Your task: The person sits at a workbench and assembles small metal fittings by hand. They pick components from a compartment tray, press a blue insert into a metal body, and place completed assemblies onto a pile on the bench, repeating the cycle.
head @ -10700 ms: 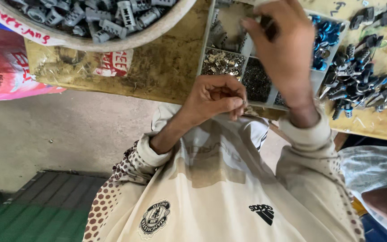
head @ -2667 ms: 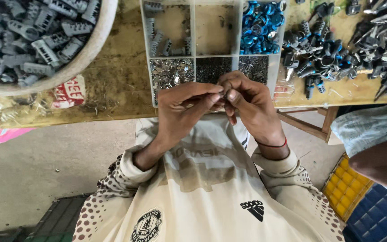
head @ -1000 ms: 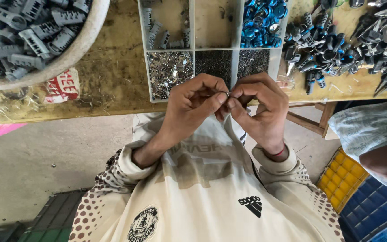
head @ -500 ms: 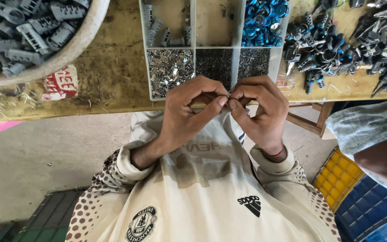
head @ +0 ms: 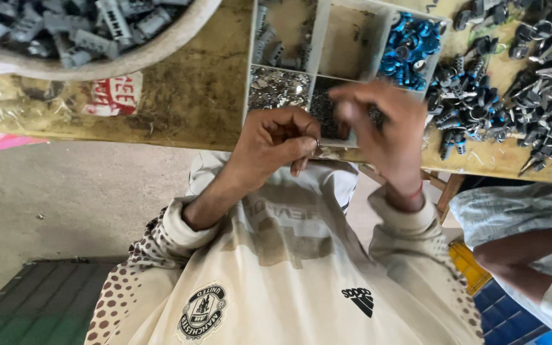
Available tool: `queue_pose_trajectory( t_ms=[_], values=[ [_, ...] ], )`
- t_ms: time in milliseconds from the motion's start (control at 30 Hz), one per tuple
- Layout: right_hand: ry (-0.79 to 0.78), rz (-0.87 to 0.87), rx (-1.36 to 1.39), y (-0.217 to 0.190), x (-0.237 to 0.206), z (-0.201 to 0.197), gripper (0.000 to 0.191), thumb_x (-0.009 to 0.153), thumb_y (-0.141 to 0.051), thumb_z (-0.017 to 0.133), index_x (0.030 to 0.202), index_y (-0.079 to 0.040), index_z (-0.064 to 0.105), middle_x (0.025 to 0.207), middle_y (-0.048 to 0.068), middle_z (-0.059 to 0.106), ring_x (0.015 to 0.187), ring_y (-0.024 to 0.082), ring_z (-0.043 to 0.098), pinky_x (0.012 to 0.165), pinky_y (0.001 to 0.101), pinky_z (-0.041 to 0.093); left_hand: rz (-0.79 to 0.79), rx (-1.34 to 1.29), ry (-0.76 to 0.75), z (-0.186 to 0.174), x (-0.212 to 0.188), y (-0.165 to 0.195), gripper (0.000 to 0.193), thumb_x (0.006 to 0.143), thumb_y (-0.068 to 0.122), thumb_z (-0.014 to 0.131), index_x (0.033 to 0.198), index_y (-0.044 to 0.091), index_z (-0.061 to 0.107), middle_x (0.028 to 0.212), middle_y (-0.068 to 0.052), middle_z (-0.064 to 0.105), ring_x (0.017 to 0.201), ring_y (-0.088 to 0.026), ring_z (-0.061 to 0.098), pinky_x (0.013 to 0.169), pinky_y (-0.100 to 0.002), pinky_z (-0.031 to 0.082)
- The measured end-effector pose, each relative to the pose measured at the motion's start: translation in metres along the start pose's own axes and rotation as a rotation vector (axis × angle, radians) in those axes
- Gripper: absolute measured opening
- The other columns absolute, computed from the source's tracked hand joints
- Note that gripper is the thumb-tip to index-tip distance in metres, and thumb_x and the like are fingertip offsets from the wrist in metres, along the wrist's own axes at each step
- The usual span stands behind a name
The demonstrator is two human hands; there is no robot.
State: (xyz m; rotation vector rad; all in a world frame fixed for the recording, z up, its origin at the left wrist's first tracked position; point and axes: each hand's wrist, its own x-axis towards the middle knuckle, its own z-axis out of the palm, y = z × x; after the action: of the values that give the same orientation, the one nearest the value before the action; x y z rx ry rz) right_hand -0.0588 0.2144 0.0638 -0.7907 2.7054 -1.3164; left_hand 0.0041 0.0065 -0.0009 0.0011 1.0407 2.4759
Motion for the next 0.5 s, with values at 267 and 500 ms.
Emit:
queue_pose_trajectory(
  t_ms=[267,500],
  values=[
    [0.026,-0.306,-0.388,0.004,0.098,0.052,0.023,0.084,-0.01,0.087,0.089,-0.003,0.066,0.096,0.014,0.061,0.079,0.033,0.066,0.066,0.0405,0.05,0.046,-0.096,-0.053,-0.013,0.004,-0.006,0.009,0.103,0.002,0.066,0.109,-0.005,0.063,0.093,-0.008,0.066,0.075,-0.012,0.064,0.068,-0.027,0.056],
    [-0.274,0.007,0.101,-0.011,0.022,-0.005,0.028,0.095,0.014,0.07,0.116,0.001,0.056,0.115,0.012,0.064,0.096,0.015,0.068,0.078,0.0278,0.057,0.082,-0.078,-0.056,-0.006,0.0,0.006,0.006,0.105,0.004,0.064,0.11,-0.001,0.064,0.093,-0.006,0.068,0.082,-0.011,0.066,0.071,-0.026,0.057]
  ],
)
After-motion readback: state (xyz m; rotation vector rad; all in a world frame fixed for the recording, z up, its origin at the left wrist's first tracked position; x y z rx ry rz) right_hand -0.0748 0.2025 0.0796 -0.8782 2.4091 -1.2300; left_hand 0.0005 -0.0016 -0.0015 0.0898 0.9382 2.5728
